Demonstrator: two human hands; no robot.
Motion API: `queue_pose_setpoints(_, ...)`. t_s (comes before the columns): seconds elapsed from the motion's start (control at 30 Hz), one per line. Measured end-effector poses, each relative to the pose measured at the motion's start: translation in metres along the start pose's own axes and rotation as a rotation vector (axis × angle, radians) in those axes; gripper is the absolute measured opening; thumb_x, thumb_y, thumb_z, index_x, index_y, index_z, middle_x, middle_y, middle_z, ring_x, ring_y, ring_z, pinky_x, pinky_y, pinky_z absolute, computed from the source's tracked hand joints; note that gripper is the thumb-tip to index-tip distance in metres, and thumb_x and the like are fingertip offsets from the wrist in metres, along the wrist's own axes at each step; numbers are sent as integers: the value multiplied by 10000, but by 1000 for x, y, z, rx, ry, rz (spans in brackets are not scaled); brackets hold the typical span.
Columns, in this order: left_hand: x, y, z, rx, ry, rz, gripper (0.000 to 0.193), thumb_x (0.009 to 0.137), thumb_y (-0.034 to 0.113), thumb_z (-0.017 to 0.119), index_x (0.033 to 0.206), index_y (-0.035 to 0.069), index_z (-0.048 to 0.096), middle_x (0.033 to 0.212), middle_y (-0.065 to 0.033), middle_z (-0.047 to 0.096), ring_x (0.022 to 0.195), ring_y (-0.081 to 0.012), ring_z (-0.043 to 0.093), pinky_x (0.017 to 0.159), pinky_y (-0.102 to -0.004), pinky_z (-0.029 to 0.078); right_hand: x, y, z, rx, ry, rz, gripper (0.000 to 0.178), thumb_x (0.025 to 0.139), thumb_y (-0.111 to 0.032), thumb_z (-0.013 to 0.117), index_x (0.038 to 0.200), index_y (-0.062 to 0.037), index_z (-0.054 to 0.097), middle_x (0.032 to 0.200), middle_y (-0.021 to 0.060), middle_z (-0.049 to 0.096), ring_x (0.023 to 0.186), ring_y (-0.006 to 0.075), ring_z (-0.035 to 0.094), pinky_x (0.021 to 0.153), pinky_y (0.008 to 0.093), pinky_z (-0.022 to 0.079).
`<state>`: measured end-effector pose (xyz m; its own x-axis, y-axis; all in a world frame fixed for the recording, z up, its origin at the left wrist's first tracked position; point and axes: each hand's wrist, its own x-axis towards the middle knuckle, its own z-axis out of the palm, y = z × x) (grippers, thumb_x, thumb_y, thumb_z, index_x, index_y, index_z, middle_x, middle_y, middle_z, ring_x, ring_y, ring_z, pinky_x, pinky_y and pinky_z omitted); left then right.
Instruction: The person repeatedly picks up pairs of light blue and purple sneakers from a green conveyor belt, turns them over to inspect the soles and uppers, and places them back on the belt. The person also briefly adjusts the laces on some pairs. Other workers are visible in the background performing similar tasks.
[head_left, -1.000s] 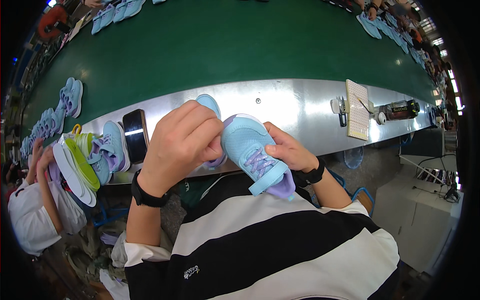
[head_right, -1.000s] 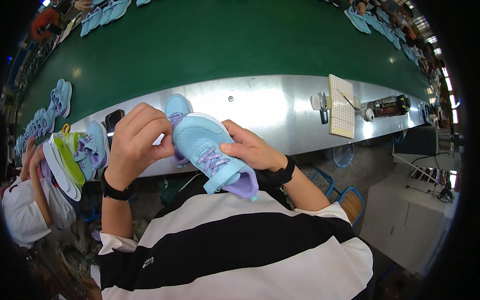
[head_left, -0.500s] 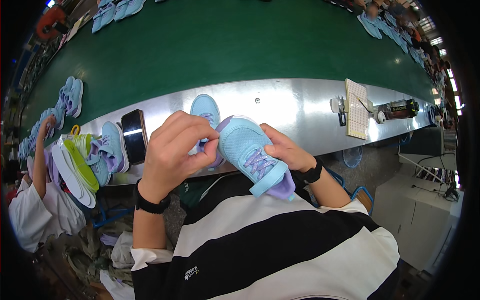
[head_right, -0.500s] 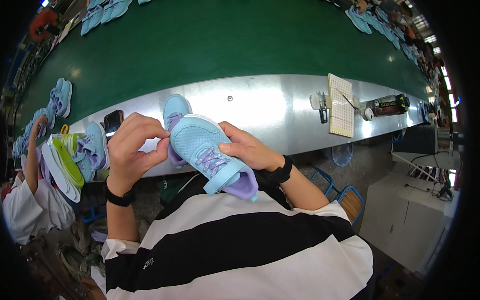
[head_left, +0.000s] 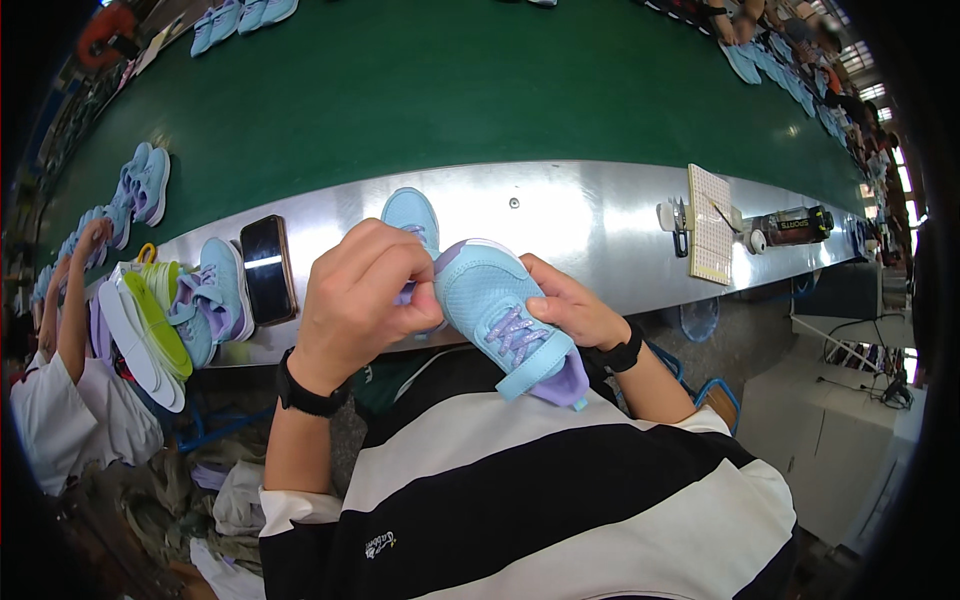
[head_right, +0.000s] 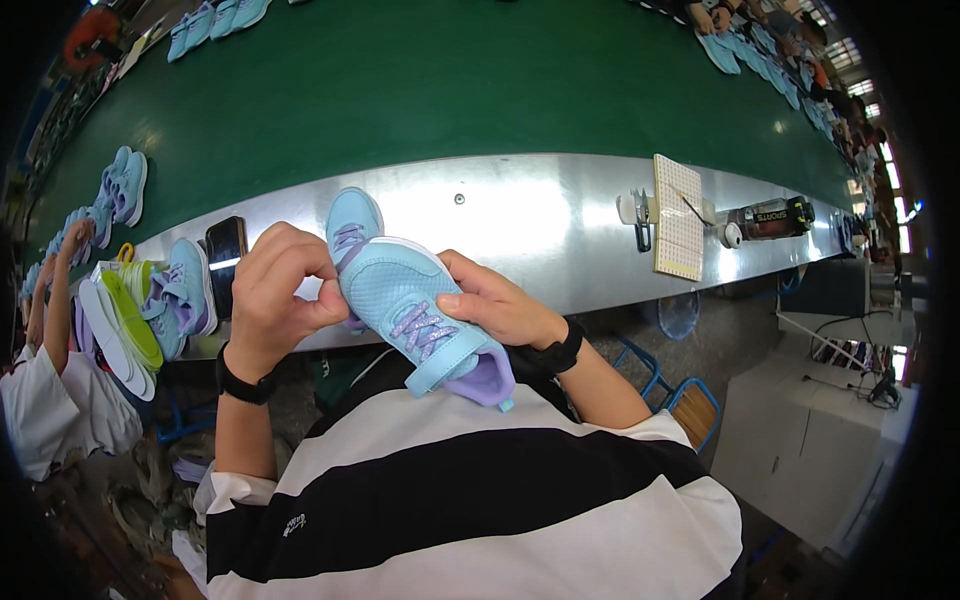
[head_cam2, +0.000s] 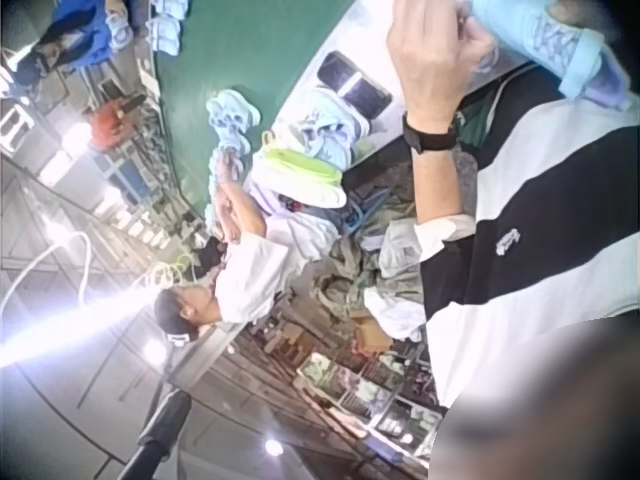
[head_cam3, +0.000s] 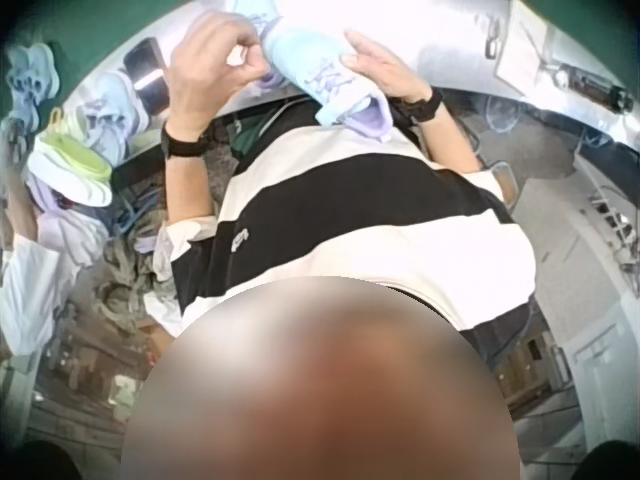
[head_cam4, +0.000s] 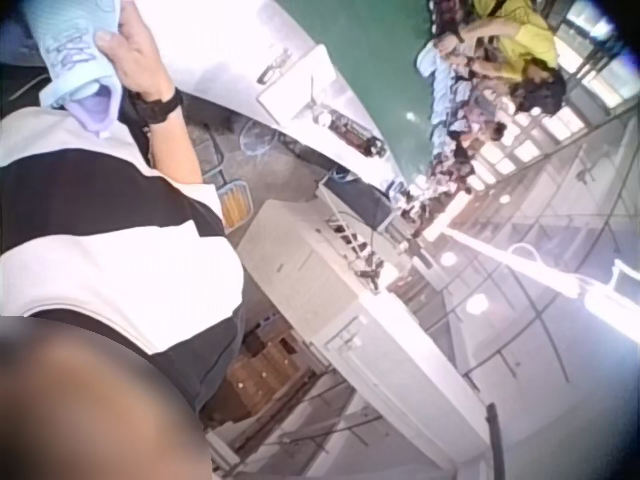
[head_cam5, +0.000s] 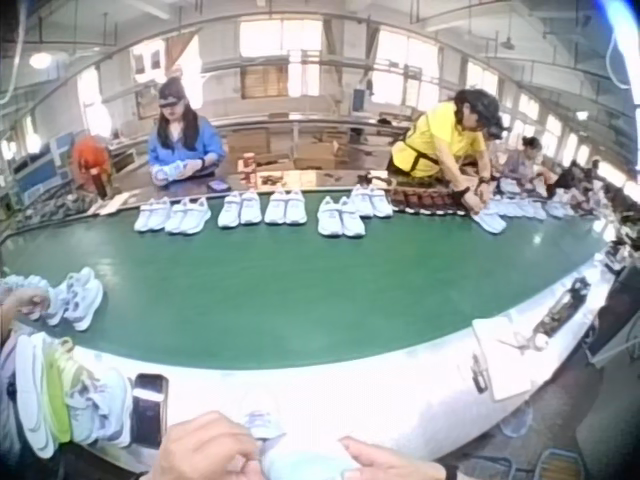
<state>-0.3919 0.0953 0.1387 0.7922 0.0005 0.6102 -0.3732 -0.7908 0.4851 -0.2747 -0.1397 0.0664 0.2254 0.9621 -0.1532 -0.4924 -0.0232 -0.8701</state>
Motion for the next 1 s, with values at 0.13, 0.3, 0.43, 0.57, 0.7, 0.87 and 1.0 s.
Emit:
queue_pose_setpoints(0.13, -5, 3, -1, -49, 17, -43, 222, 603, -47, 713, 777, 36, 603, 777, -69, 632, 686, -238, 603, 597, -331, 504, -2, -1, -3, -20, 4, 6, 525, 1005, -300, 565, 1391, 17, 401, 1302, 116, 532, 1208, 151, 520, 1037, 335, 428)
queue_pose_setpoints(0.3, -6, 7, -5, -92, -22, -87, 200, 644, -48, 721, 797, 31, 620, 790, -66, 642, 696, -237, 611, 607, -326, 506, -4, -4, -4, -43, 0, 25, 522, 1006, -297, 563, 1387, 20, 402, 1300, 116, 535, 1198, 149, 523, 1030, 333, 431)
queue_pose_setpoints(0.43, -5, 11, -9, -4, -62, -67, 206, 642, -36, 728, 806, 30, 621, 790, -66, 633, 700, -234, 607, 603, -330, 506, -5, -7, -2, -102, 10, 9, 527, 1005, -288, 570, 1392, 26, 400, 1305, 127, 543, 1194, 158, 528, 1023, 331, 434)
queue_pose_setpoints(0.57, -3, 10, -8, 80, -134, -17, 216, 624, -32, 713, 790, 30, 590, 777, -67, 605, 706, -241, 600, 591, -343, 502, -6, -7, -2, -218, 11, 6, 532, 1003, -290, 581, 1392, 29, 409, 1300, 135, 553, 1192, 163, 532, 1020, 326, 433)
queue_pose_setpoints(0.7, -3, 3, 2, 61, -133, -51, 214, 619, -39, 690, 771, 34, 560, 753, -74, 573, 699, -252, 593, 587, -343, 498, -5, -3, -4, -141, 13, 5, 539, 1003, -303, 583, 1395, 26, 413, 1299, 136, 554, 1190, 160, 533, 1019, 326, 434)
queue_pose_setpoints(0.87, -10, -1, 9, -35, -14, -177, 201, 625, -46, 658, 777, 35, 554, 735, -79, 550, 655, -241, 566, 590, -322, 491, -5, 2, -7, -39, 18, 5, 540, 1009, -295, 566, 1409, 23, 392, 1308, 126, 540, 1185, 161, 534, 1018, 328, 438)
queue_pose_setpoints(1.0, -23, -5, 9, -133, 45, -347, 184, 657, -42, 624, 801, 31, 535, 754, -62, 538, 630, -179, 519, 578, -281, 455, -3, 4, -10, -37, 55, 31, 544, 1013, -305, 551, 1413, 24, 385, 1301, 117, 538, 1176, 155, 537, 1013, 320, 440)
